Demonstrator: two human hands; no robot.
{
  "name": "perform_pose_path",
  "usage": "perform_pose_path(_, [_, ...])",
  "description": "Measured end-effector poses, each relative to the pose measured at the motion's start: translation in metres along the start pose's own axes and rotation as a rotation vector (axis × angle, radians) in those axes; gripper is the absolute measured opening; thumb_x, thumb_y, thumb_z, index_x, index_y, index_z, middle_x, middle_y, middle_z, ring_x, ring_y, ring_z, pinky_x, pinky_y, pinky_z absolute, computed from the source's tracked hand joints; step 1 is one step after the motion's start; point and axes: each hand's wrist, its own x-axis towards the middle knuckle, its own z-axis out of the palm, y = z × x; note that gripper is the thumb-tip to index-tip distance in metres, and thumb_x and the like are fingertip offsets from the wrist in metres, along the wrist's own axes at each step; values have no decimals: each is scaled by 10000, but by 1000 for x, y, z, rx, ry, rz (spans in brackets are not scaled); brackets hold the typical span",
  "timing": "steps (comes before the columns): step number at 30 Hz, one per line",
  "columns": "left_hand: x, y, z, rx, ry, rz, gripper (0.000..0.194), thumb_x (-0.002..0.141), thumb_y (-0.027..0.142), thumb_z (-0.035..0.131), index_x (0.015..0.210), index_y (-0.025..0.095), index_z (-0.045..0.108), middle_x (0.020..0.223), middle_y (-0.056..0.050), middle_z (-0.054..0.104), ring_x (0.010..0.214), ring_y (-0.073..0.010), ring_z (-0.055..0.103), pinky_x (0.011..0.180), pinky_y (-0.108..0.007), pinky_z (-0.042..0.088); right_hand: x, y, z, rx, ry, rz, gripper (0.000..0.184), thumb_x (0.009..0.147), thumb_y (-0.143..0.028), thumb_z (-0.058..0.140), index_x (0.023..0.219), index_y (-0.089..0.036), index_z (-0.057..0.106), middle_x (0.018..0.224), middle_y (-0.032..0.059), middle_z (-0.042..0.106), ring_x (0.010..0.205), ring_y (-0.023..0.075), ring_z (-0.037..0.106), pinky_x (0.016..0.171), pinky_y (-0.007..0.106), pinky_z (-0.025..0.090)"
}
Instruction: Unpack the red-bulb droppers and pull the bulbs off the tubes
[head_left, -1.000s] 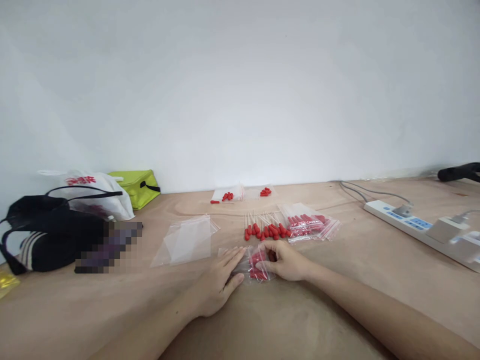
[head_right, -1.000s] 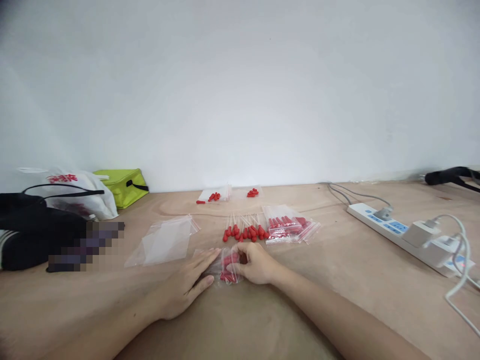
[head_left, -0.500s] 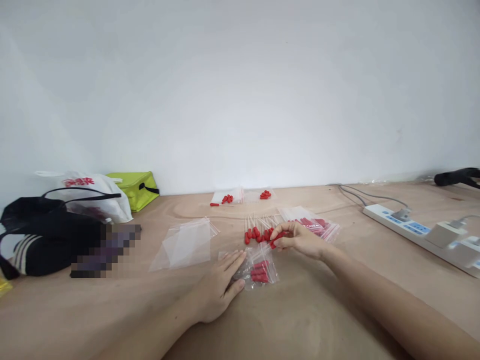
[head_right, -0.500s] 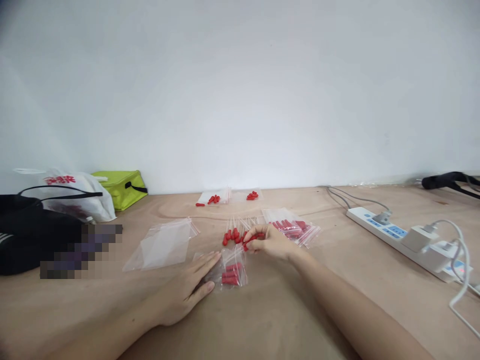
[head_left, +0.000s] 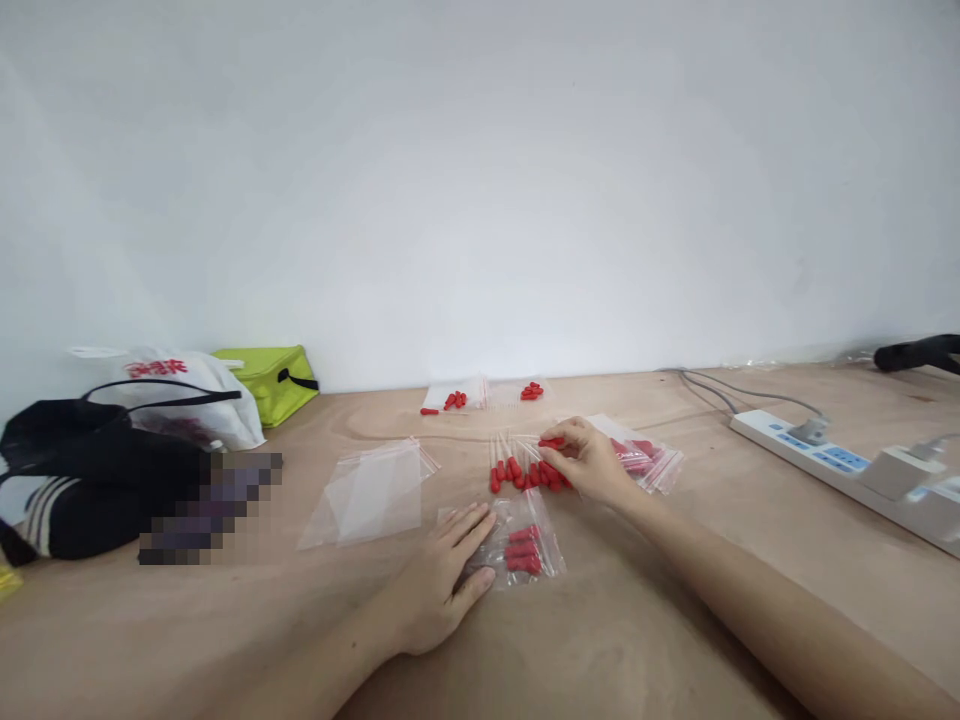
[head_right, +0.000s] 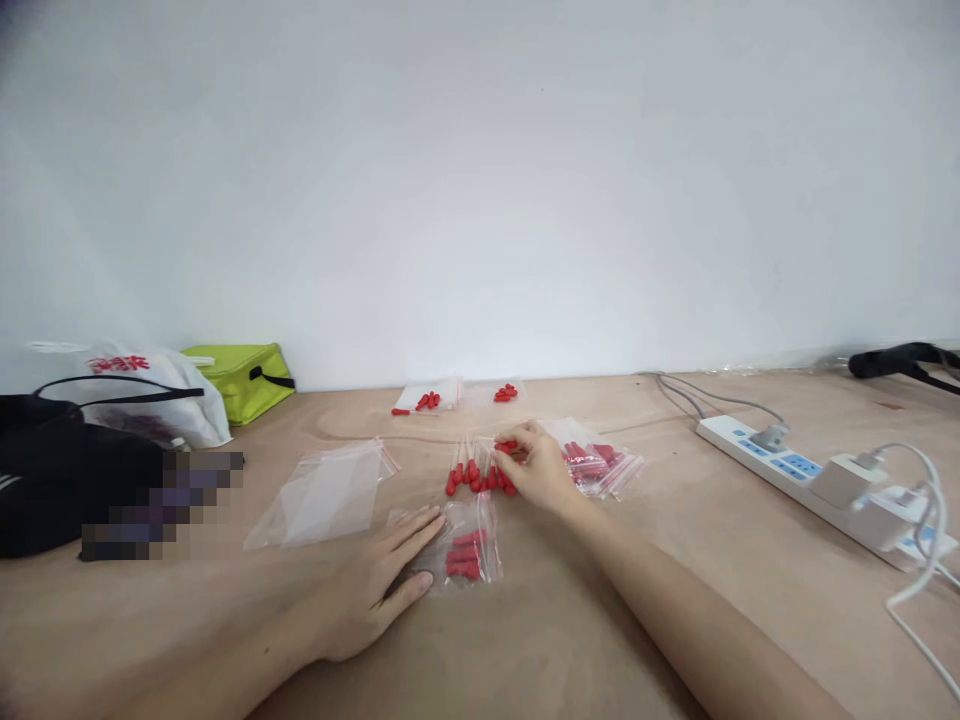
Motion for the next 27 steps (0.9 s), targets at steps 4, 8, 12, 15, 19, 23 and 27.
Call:
perform_pose_path(4, [0,3,-3,25,-36,-33,527,869,420,296,1342,197,230,1412,-48,200,1295,-203,174,1059,-432,185,-4,3,22,-220,-52,-200,104,748,-245,553,785,-197,638,791,40,518,735,143,534,671,291,454])
perform_pose_path(8, [0,7,-5,39,-56,-49,537,869,427,290,1343,181,228,1412,-58,199,1296,-202,170,1059,-427,184,-7,6,25,-325,-106,-225,106,722,-260,604,802,-199,640,805,41,527,750,153,533,696,298,439])
perform_pose_path(12, [0,6,-5,50,-53,-40,528,870,424,294,1341,193,233,1409,-58,207,1293,-205,178,1054,-431,192,-10,7,21,-364,-121,-182,175,728,-290,601,869,-190,621,828,42,569,767,161,545,698,293,420])
perform_pose_path(15, [0,5,-5,44,-44,-32,525,868,420,306,1340,203,235,1407,-57,214,1290,-213,188,1050,-437,199,-12,5,19,-392,-103,-196,215,743,-313,579,923,-198,601,847,35,591,781,165,549,707,300,393])
perform_pose_path(19, [0,4,-4,23,-32,-28,528,865,428,309,1338,203,240,1408,-52,214,1291,-215,185,1054,-436,193,-15,1,17,-436,20,-231,207,744,-316,563,912,-201,597,884,41,594,817,173,543,718,309,339])
perform_pose_path(23, [0,2,-2,34,-45,-35,557,866,453,285,1348,184,209,1416,-56,184,1298,-206,160,1063,-424,173,-28,-5,9,-461,46,-219,92,741,-215,500,747,-184,586,690,3,585,669,135,516,672,298,290])
perform_pose_path(27, [0,0,-1,47,-56,-45,573,866,473,263,1350,171,203,1419,-58,170,1301,-200,148,1065,-416,174,-47,-11,-5,-477,-171,-181,57,638,-149,528,618,-186,568,559,-35,547,592,114,471,671,301,261])
